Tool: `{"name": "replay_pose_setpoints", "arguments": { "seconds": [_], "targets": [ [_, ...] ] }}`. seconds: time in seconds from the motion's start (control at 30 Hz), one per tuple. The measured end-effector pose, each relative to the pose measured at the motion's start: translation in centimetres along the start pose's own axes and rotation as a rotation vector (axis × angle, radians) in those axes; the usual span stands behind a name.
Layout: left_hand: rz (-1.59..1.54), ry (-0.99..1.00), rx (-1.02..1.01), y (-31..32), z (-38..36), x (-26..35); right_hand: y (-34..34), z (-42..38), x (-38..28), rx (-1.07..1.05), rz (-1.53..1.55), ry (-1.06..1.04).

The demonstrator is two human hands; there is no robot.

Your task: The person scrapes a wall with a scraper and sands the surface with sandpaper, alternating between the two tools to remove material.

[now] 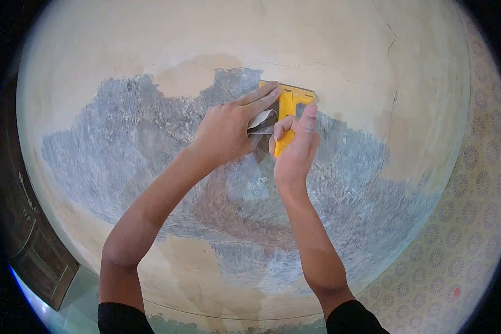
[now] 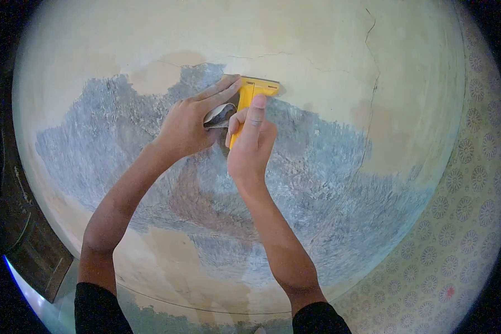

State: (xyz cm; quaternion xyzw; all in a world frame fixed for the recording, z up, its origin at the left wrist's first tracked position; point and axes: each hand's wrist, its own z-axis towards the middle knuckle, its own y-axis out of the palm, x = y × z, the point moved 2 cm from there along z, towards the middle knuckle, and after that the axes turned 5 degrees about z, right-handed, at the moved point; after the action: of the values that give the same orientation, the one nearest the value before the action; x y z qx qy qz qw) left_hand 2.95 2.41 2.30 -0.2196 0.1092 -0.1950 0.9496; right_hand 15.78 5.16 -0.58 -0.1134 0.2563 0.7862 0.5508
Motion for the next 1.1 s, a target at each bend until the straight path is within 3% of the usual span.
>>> {"name": "replay_pose_setpoints", "arguments": {
  "seconds": [0.1,0.33,0.6,0.8,1.03,1.1],
  "targets": [
    [-0.005,0.040,0.028,0.4,-0.1,-0.1,-0.2,-0.4,-1.0,-0.003,0.122,0.112],
    [-0.011,0.028,0.040,0.5,0.0,-0.2,-0.3,0.0,-0.6,-0.001,0.021,0.009],
    [-0.017,0.030,0.026,0.6,-0.1,0.1,-0.7,0.0,-1.3,-0.021,0.094,0.117],
    [0.000,-0.009,-0.020,0.3,0.0,0.3,-0.6,0.3,-0.5,0.000,0.049,0.047],
    [0.016,0.017,0.009,1.0,-0.3,0.1,-0.7,-0.3,-0.3,0.005,-0.006,0.022],
    [0.000,0.074,0.097,1.1,-0.4,0.3,-0.6,-0.4,-1.2,0.001,0.103,0.101]
  ]
}}
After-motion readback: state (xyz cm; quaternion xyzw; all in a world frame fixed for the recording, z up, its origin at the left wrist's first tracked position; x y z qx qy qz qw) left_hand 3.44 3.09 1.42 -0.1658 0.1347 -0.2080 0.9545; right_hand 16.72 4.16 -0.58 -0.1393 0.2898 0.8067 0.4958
